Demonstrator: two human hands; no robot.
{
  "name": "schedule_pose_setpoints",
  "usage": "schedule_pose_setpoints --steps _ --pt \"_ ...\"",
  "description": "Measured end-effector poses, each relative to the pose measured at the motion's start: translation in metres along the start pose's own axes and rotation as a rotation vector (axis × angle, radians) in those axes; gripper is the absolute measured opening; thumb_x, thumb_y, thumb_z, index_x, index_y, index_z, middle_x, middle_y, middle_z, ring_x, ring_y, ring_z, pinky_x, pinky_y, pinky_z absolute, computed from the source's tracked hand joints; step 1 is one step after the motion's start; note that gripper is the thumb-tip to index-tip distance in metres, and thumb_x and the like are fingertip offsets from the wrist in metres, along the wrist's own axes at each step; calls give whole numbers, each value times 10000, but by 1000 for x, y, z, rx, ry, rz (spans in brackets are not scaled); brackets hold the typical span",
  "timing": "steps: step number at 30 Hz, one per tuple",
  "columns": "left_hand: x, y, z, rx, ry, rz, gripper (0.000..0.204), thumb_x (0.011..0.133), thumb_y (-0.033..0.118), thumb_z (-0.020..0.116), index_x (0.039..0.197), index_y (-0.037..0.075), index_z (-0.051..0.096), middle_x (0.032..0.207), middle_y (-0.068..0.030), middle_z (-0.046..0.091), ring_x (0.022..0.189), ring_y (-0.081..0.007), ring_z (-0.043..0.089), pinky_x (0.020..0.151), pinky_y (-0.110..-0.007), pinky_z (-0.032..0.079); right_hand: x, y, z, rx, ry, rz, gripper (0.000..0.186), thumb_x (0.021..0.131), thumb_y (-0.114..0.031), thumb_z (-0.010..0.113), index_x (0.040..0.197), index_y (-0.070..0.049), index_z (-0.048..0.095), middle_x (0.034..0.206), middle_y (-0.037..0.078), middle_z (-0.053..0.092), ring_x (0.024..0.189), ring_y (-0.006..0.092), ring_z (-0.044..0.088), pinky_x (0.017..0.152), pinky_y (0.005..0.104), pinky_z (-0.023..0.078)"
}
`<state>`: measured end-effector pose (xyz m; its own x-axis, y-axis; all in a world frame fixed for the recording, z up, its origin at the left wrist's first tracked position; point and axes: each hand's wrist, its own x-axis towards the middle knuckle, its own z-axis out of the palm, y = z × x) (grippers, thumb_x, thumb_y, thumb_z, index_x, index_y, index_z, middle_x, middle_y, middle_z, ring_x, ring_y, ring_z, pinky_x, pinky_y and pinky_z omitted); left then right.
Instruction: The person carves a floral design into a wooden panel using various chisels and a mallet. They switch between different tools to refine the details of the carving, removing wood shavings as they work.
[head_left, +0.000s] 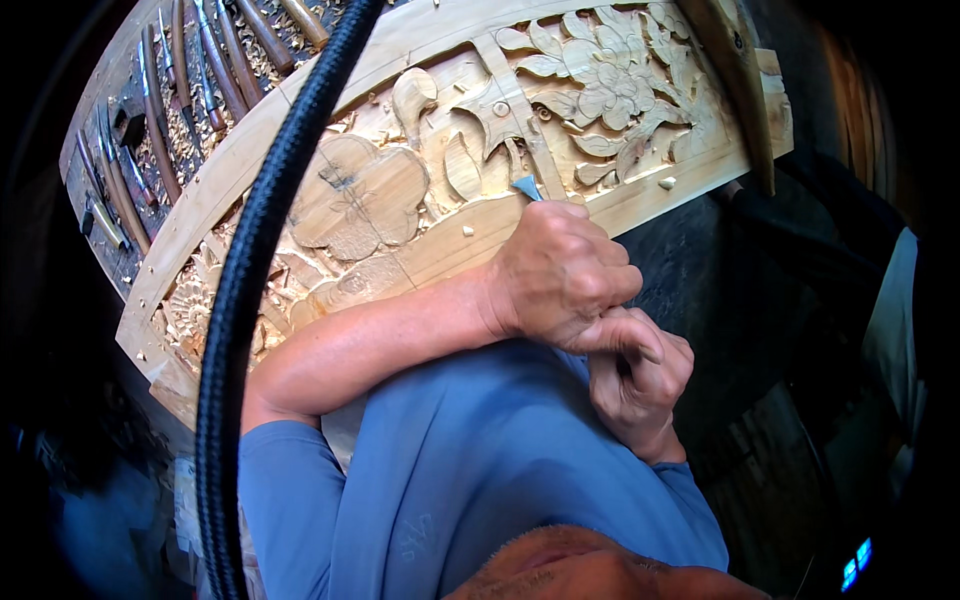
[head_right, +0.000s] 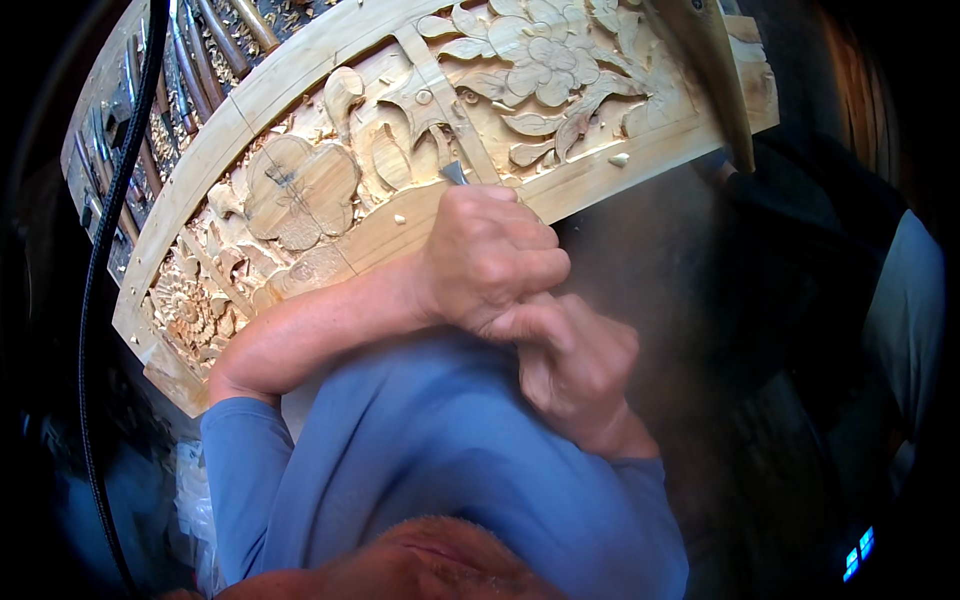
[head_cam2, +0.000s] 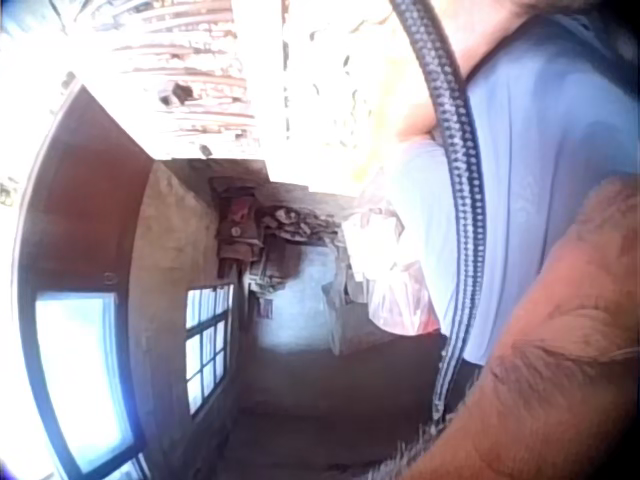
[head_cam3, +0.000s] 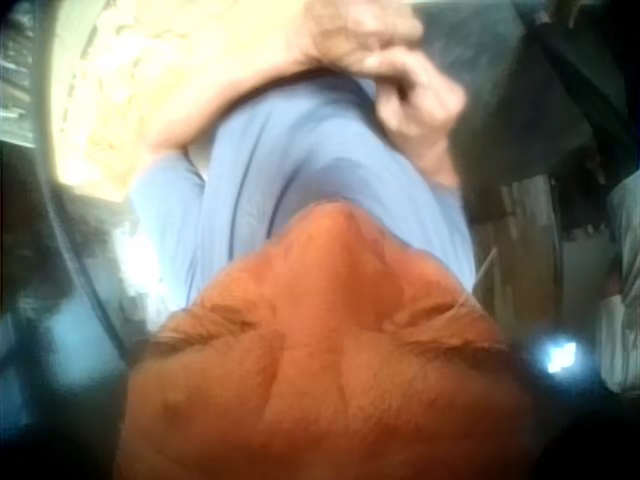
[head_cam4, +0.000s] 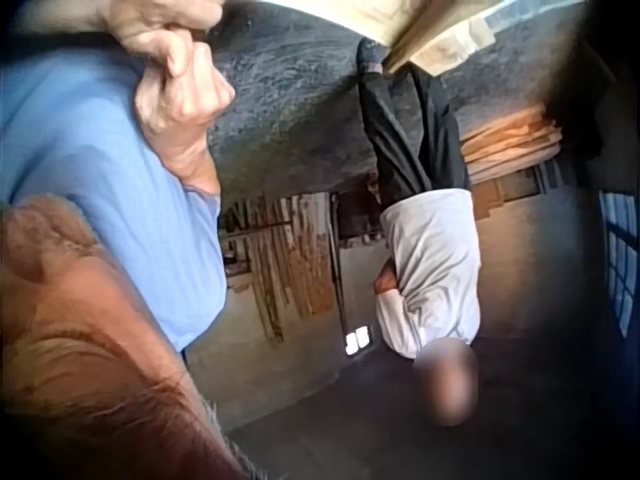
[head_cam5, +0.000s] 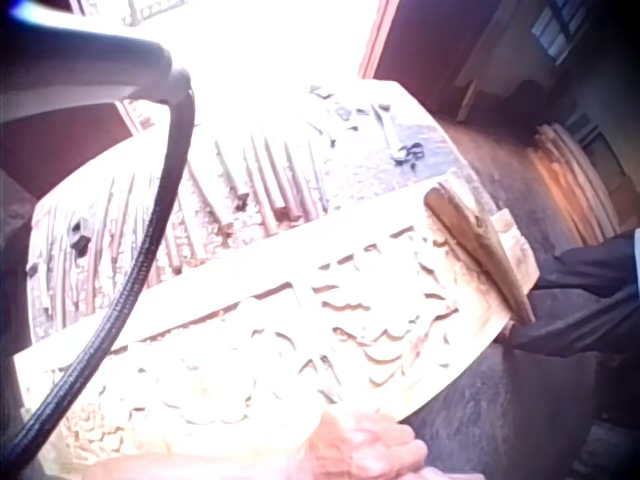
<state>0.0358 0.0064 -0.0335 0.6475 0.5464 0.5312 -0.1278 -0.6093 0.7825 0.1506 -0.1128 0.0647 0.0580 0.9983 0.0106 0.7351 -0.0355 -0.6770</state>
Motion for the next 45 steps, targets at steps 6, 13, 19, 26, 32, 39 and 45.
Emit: schedule_pose_setpoints --steps 6,13,19,26,32,39,45 --pt "-1 -1 -4 -35 34 -26 686 975 724 624 633 154 454 568 -12 396 491 -232 473 496 -382 309 8 -6 1 -28 -13 -1 178 791 178 702 890 33 673 744 138 633 589 308 656 551 351 491" --pt "-1 -2 -4 -3 67 -29 709 973 755 610 635 150 458 581 -15 388 496 -225 449 501 -376 291 13 -5 0 -35 -27 -29 171 793 154 719 929 54 698 759 153 639 597 327 650 554 349 494" --pt "-3 0 -1 -88 30 26 707 967 753 624 642 148 459 601 -12 396 511 -219 460 499 -376 293 5 -12 -7 -48 -35 31 223 817 114 731 1029 45 731 766 144 647 588 305 650 543 367 488" --pt "0 -3 -4 -121 58 30 665 941 678 699 605 163 446 571 -10 441 491 -227 510 477 -382 349 7 -12 1 -72 37 16 263 801 61 759 1049 -22 786 688 107 571 533 302 601 508 418 455" --pt "2 -3 -5 -82 63 -1 654 955 619 719 575 165 441 543 -14 472 480 -243 542 457 -385 385 11 -16 1 -53 15 6 155 808 167 701 904 45 694 689 139 605 545 311 637 532 352 478" --pt "4 0 -4 -6 89 -31 647 991 582 699 551 162 480 526 -22 493 460 -244 549 453 -372 418 14 -14 -1 -111 7 38 168 807 84 756 895 -57 729 699 113 602 534 310 606 502 418 460" --pt "8 0 0 51 120 -66 647 1020 558 679 539 165 499 502 -32 487 444 -251 534 452 -374 410 25 -2 -6 -28 13 -20 174 757 120 751 748 -4 629 623 149 540 516 338 596 502 401 427"
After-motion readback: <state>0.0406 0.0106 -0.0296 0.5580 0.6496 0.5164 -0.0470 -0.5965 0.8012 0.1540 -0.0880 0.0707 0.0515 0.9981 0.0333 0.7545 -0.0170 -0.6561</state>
